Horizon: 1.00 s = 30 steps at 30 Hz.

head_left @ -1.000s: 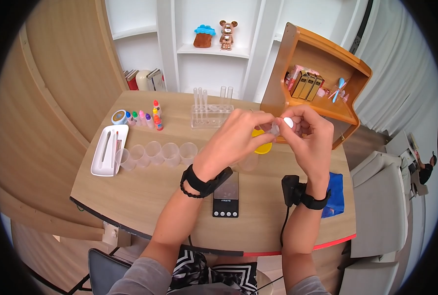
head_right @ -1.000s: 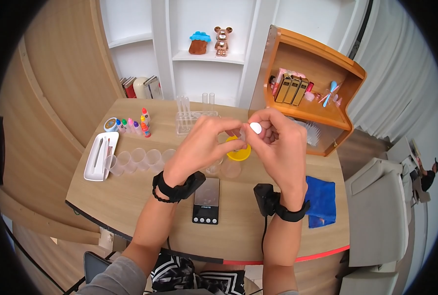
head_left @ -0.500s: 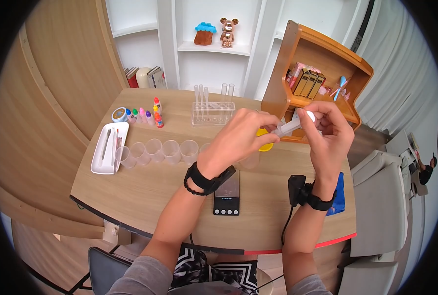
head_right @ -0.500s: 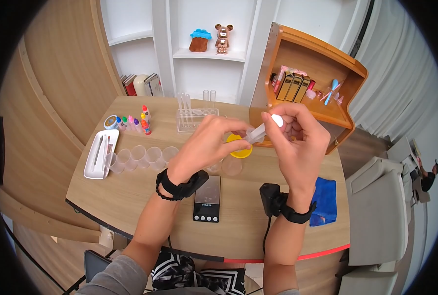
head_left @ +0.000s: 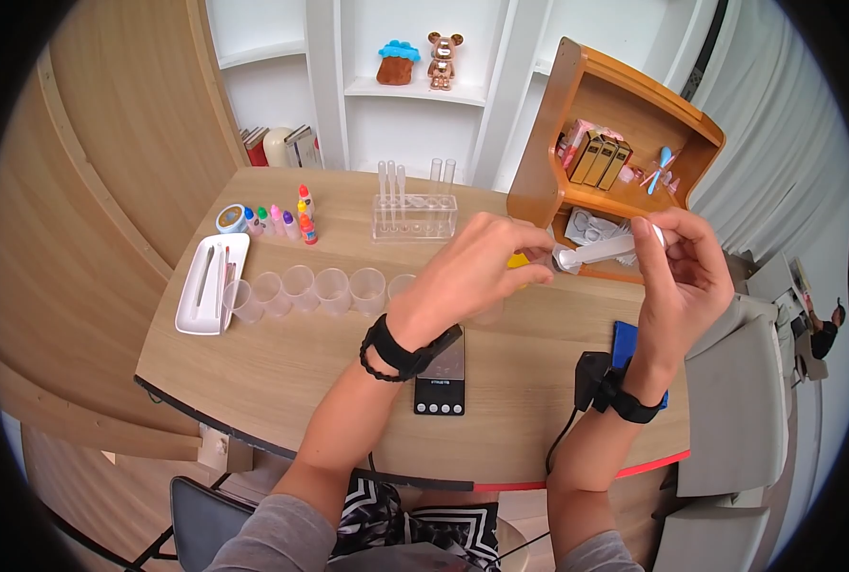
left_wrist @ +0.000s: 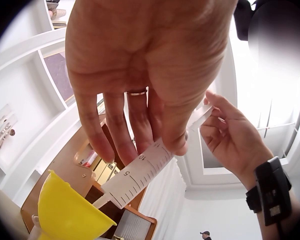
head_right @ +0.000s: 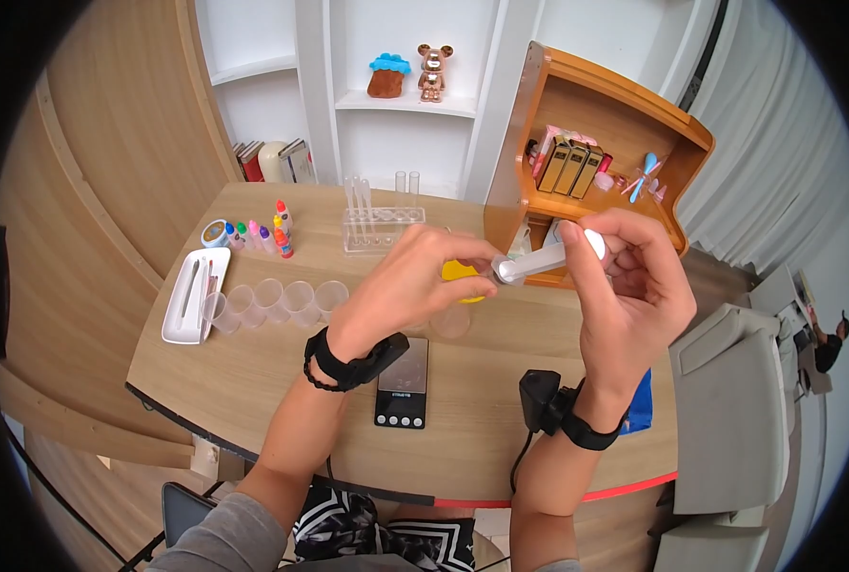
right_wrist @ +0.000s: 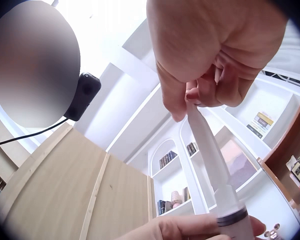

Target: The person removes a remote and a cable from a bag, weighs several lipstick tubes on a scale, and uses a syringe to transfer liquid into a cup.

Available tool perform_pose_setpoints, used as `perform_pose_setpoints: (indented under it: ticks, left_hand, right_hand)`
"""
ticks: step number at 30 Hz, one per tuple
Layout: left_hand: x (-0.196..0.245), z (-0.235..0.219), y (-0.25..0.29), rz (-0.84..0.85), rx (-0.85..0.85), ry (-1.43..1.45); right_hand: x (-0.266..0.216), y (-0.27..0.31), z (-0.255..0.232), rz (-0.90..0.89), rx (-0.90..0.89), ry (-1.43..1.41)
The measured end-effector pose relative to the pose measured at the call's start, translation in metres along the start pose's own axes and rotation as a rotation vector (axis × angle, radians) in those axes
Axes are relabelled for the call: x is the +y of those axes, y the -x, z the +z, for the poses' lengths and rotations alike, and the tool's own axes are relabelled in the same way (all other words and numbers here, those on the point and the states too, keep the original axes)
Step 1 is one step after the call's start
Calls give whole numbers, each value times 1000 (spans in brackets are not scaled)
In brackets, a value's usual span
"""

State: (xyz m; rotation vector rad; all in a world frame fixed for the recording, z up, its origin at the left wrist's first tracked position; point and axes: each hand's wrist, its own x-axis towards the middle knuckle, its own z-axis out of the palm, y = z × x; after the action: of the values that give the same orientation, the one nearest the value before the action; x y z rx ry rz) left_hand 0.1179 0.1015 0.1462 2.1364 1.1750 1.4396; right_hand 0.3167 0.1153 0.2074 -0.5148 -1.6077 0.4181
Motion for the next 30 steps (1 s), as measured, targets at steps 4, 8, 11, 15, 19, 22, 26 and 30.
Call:
perform_pose_setpoints:
  ticks: [4,8,11,15,19,22,26,30]
  left_hand:
    - [9,-1,1,-2,-33,65]
    - [16,0,1,8,-38,13]
    - [19,5,0,70,5,-11]
    - [26,6,0,112,85,-59]
    - [30,11,1,144,137,-87]
    - [32,16,1,165,209,-97]
    - [40,15,3,120,229,-82]
    - [45,13,2,134,250,-51]
  right_hand:
    - [-11,0,-9,49,-35,-58]
    - [-7,-3,-25,101,-197,-211]
    - [-11,-4,-16,265,-226,-213]
    - [-17,0,-16,444,-316,-152]
    - [-25,1,-20,528,-402,-183]
    - [-29,2,-22,547,-456,-243]
    - [-36,-1,-25,536,-531,-301]
    - [-31,-3,-28,464,-556,-362]
